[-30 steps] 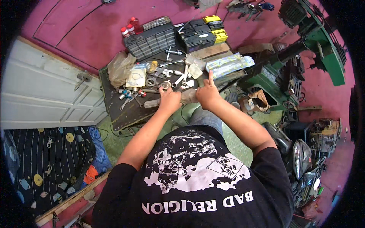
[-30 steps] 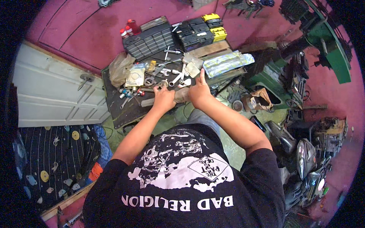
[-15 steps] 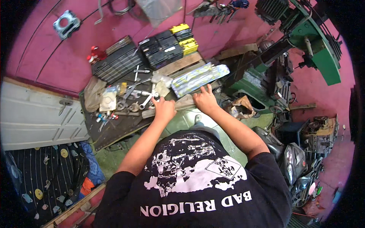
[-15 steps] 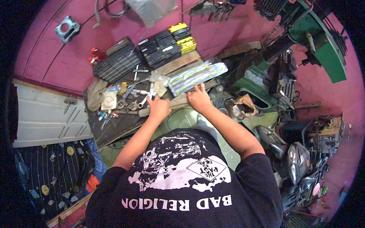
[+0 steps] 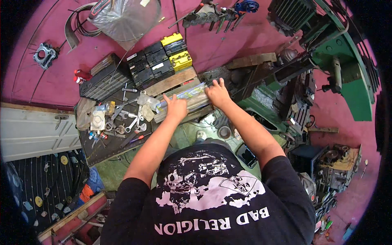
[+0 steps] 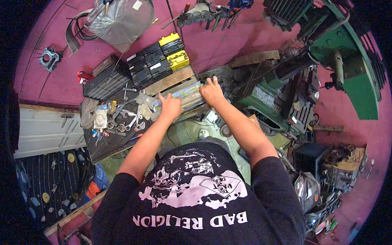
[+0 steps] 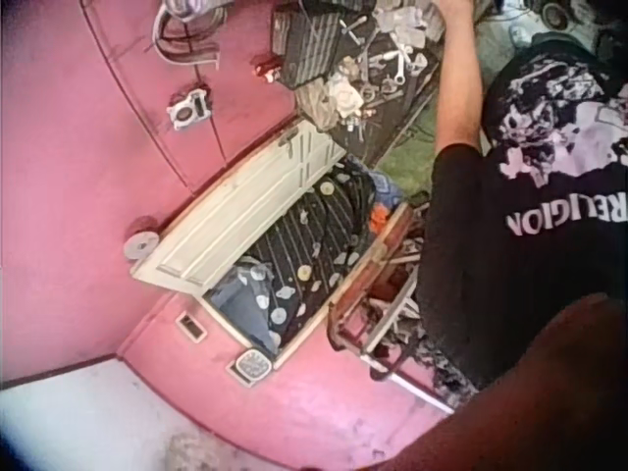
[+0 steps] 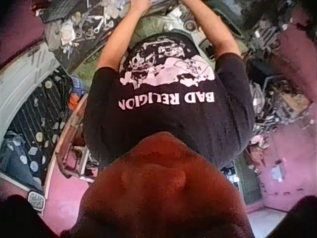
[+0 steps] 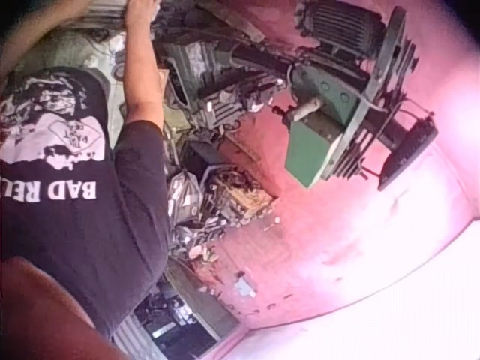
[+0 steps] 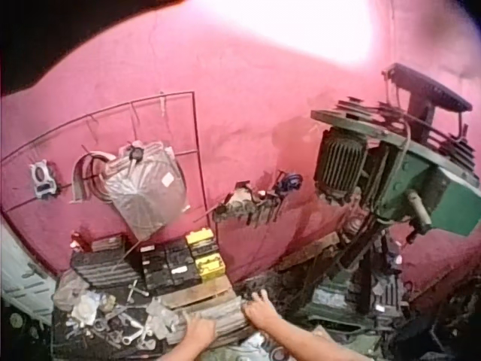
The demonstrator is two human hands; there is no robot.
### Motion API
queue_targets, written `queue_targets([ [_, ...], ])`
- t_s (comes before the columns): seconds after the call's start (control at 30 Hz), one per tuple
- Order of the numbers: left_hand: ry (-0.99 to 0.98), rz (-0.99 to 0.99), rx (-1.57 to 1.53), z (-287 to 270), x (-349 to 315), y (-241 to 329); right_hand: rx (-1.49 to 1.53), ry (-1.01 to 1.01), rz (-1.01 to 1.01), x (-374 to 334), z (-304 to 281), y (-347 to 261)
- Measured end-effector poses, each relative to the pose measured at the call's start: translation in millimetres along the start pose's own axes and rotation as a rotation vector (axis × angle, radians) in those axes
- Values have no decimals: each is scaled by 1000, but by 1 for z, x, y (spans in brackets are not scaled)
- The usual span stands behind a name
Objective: The person organizes tools on a cluttered workbench. They pick up and place down various wrenches, sockets, and a metal brush, moving them around the surface. They also handle a plastic bag and a small red box, shifting items to clear space.
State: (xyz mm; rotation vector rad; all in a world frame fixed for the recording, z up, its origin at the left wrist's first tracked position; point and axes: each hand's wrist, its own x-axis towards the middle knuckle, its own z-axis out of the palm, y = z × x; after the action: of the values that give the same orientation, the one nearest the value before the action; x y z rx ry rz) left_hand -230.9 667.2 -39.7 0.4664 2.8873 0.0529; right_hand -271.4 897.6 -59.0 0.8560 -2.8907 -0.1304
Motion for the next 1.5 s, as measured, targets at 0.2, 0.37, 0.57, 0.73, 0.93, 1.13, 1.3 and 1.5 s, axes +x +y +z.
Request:
queue_targets([
  [0.2,-16,-45,37,7,21,-9,1,-134,-37,22,11,9],
  [0.37,31,-79,63,19,19,-9,1,-214,-48,27,20,6],
  [0.57,92,-131,5,18,2,-7,-12,-266,-33,35,16,14],
  [0.73,180,-146,-50,13,-13,-14,57,-337,-51,36,-8,20],
  [0.93,211,-163,-105,10,-19,-16,107,-341,31,18,-8,13],
  [1.13,385,-504,-191,21,-55,-10,296,-106,139,-3,-15,-6],
  [1.3,209,-771,-352,25,-61,-15,467,-15,366,-1,2,-20],
  [1.5,153,-799,-715,64,-45,-39,591,-71,525,-5,5,-27],
])
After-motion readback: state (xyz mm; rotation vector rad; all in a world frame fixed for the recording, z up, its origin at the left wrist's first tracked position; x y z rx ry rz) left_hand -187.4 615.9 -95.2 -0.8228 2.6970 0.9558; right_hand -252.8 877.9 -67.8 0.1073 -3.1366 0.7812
